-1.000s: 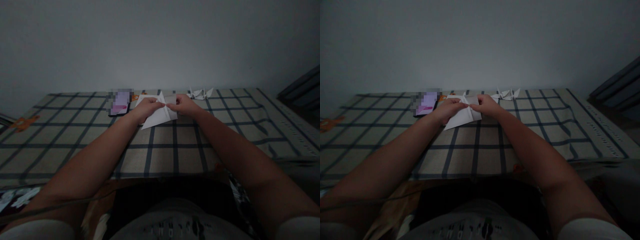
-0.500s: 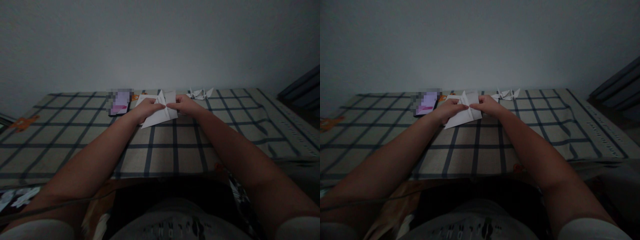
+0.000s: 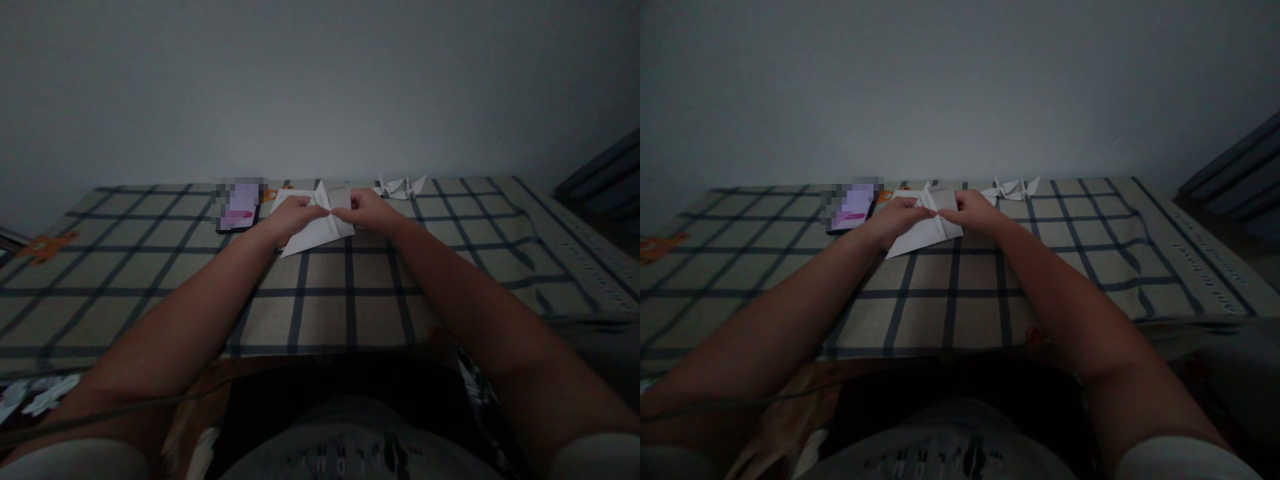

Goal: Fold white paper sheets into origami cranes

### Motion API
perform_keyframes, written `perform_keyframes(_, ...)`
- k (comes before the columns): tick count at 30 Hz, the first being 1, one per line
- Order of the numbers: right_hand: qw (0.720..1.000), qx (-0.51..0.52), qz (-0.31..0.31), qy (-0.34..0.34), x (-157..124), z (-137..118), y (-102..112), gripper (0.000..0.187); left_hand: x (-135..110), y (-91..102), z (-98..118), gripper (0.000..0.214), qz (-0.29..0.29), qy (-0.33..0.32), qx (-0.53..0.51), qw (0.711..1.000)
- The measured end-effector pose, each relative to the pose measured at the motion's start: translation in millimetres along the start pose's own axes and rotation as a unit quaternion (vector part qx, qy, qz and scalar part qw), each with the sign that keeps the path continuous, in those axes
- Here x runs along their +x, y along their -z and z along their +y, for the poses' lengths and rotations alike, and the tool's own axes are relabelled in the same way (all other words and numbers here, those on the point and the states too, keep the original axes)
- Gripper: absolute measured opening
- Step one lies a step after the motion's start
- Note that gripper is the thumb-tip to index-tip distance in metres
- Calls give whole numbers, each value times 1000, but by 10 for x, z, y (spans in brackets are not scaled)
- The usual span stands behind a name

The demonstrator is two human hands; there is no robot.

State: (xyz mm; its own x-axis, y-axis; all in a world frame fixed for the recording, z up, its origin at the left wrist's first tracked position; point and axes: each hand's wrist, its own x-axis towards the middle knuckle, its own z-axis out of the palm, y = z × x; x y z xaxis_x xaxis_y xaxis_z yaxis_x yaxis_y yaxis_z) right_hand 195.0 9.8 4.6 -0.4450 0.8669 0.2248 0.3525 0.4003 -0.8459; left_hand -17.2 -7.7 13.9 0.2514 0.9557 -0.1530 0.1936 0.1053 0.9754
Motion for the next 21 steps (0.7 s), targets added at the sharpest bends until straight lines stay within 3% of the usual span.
perform_keyframes(4,999,6,32,1,-5,-13,-16,32,4,1,-3,26,8,-6,-13,1000)
perform_keyframes(8,997,50,-3,-51,1,17,8,35,-26,-9,33,21,20,-2,-15,1000)
perform_keyframes(15,994,89,-26,-51,8,59,16,29,-35,11,33,24,-5,30,-1,1000)
perform_keyframes(21,994,88,-36,-60,-4,24,24,32,-26,24,7,27,-17,17,14,1000)
